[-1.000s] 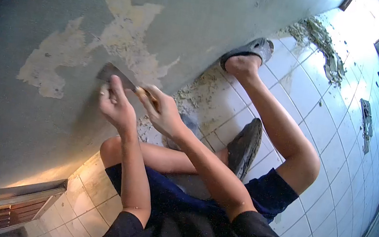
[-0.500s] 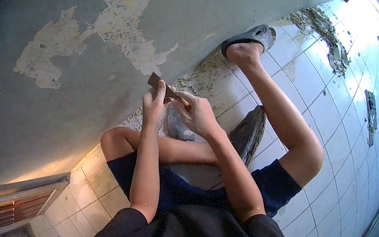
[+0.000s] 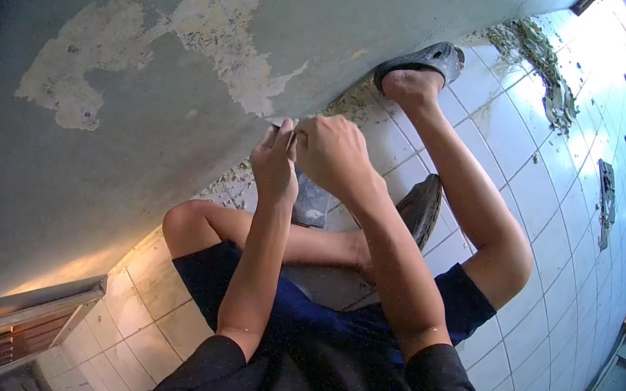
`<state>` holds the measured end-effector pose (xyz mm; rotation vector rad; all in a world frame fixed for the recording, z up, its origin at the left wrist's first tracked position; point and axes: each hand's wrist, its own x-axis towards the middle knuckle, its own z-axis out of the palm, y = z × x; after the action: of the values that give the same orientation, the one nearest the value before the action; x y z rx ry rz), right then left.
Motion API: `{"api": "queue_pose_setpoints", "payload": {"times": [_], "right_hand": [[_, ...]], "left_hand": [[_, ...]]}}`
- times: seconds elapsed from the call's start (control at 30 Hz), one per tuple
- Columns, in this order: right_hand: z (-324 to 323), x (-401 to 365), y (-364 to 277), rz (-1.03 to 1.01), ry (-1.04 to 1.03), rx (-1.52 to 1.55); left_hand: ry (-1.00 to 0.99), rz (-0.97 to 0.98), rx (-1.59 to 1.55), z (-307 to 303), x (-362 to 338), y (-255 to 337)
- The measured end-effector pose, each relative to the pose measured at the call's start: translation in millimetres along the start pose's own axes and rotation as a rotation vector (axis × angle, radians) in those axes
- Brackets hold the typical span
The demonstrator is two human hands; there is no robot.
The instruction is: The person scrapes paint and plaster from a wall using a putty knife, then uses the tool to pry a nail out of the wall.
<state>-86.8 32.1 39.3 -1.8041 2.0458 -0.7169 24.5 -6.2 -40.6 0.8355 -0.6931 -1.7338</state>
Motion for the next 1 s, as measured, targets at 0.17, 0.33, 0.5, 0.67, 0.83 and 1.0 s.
{"api": "queue_pose_setpoints", "payload": {"times": [0.17,0.33,0.5,0.67,0.83,1.0], "right_hand": [[-30,25,-36,-0.058,0.031,-0.045],[-49,42,-64,-0.122,-0.039,-0.261],[-47,52,-70,-0.171,-0.026,-0.316],[-30,53,-68,-0.178,-0.037,-0.365],[-26,46,-73,-0.114,0.020,-0.331],[-29,51,-69,-0.122,-0.036,-0.349]], "left_hand": [[0.102,0.055,-0.043,19,1,23],[0.065,0.104,-0.177,26,2,37],[-0.033,0.117,-0.202,24,2,42],[0.032,0.085,-0.259,10,11,32],[-0.004,0.093,-0.302,5,14,27],[0.029,0.111,-0.294,14,6,31]]}}
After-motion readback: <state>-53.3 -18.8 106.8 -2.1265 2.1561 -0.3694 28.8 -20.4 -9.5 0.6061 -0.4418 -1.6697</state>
